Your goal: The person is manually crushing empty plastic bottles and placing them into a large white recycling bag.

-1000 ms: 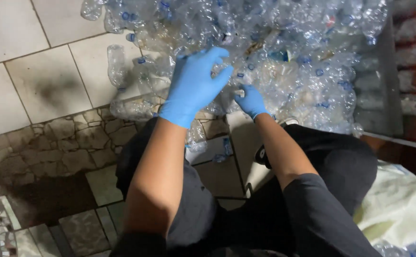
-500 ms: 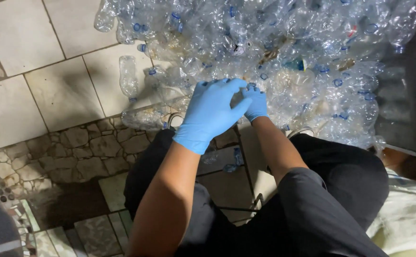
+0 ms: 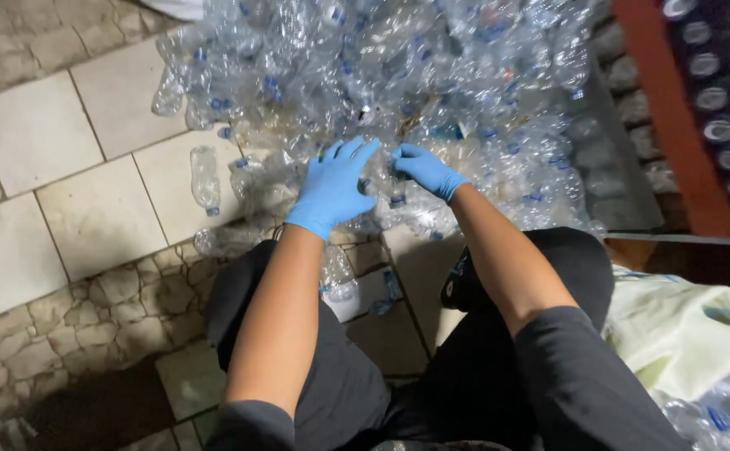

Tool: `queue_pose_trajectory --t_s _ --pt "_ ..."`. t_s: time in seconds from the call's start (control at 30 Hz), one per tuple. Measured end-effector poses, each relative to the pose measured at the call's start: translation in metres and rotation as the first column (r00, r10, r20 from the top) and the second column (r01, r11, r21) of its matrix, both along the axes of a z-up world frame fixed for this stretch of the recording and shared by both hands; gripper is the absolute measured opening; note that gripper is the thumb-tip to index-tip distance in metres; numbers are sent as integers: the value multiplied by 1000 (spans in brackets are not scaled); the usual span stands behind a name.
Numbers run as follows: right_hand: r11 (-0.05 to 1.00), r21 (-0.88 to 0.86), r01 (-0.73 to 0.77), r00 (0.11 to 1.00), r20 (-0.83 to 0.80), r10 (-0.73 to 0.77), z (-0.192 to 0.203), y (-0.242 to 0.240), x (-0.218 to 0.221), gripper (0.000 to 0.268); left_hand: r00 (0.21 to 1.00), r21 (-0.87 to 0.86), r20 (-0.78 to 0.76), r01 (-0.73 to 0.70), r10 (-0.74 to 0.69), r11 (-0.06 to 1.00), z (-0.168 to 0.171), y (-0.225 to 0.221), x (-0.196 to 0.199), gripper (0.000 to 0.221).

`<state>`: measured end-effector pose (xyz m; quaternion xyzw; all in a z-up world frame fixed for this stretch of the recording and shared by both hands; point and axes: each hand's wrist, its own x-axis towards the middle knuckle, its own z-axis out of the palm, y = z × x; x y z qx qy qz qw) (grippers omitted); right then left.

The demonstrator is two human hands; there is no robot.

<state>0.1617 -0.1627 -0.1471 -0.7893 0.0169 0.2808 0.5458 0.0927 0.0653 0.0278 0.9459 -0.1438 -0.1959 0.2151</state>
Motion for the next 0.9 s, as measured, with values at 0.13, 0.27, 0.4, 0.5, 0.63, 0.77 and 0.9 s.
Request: queue_pose_trajectory --t_s 0.13,0.27,0.4,0.5,0.63,0.77,0.9 --pt "998 52 22 1000 1 -22 121 -4 -34 16 994 -33 111 21 -17 999 15 -17 -24 93" --pt "964 263 28 998 47 -42 189 -14 -86 34 983 -353 148 -51 109 934 -7 -32 -42 78" --pt "916 386 110 993 2 -120 201 -30 -107 45 925 -778 -316 -380 211 500 -51 -58 -63 59" --pt "908 416 -46 961 268 -74 204 -39 -126 43 662 -618 -746 -731 78 289 -37 -55 -103 40" --pt "761 520 -387 896 408 177 227 -41 -161 80 455 -452 -890 -873 -28 185 -11 -69 -138 51" --pt "569 645 -510 858 327 397 191 -42 -154 74 343 -390 -864 -919 -369 58 -23 -75 -157 31" --pt "815 383 -436 888 332 319 195 -31 -156 43 677 -691 -701 -723 -223 -25 -118 -76 -148 54"
